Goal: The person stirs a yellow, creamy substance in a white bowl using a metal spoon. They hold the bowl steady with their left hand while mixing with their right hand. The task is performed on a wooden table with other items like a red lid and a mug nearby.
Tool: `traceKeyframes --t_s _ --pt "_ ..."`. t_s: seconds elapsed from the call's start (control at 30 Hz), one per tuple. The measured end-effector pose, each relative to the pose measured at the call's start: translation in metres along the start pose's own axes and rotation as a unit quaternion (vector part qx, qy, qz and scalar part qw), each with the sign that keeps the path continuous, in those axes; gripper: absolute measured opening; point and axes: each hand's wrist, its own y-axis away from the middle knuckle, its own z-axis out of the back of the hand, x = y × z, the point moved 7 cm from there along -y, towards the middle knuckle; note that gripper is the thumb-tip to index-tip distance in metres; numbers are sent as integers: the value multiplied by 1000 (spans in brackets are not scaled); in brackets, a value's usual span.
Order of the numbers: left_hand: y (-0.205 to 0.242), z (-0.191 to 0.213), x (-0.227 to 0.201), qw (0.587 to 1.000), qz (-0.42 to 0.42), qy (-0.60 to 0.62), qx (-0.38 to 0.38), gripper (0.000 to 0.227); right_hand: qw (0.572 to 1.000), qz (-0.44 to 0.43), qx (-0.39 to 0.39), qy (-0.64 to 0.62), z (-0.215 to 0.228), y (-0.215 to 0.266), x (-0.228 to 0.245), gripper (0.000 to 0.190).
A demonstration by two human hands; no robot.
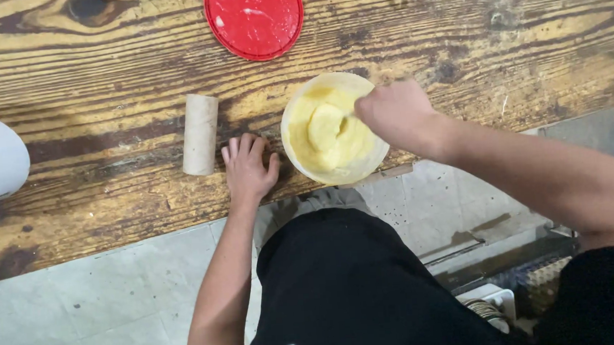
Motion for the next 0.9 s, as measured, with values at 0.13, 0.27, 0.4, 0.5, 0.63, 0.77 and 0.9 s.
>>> traceKeyframes --t_s 0.13,0.27,0.4,0.5,0.63,0.77,0.9 --pt "-3 1 2 1000 2 -4 -1 24 993 3 -74 -94 18 9 16 30" --pt "0 -2 1 1000 -2 2 4 23 996 -15 -89 -22 -17 -11 -22 24" --pt "-3 -2 1 1000 2 -4 7 24 994 -12 -91 -65 5 2 6 23" --pt "-2 1 -2 1000 3 -4 12 24 994 45 -9 -95 -14 4 8 19" --pt "0 0 0 1000 9 -4 23 24 994 -18 -68 -87 6 5 0 26" --pt "-1 -3 2 1000 7 -10 22 26 996 4 21 -86 -8 8 2 30" --pt "-3 -1 0 1000 2 -4 18 26 996 -33 -79 -33 43 11 -3 28"
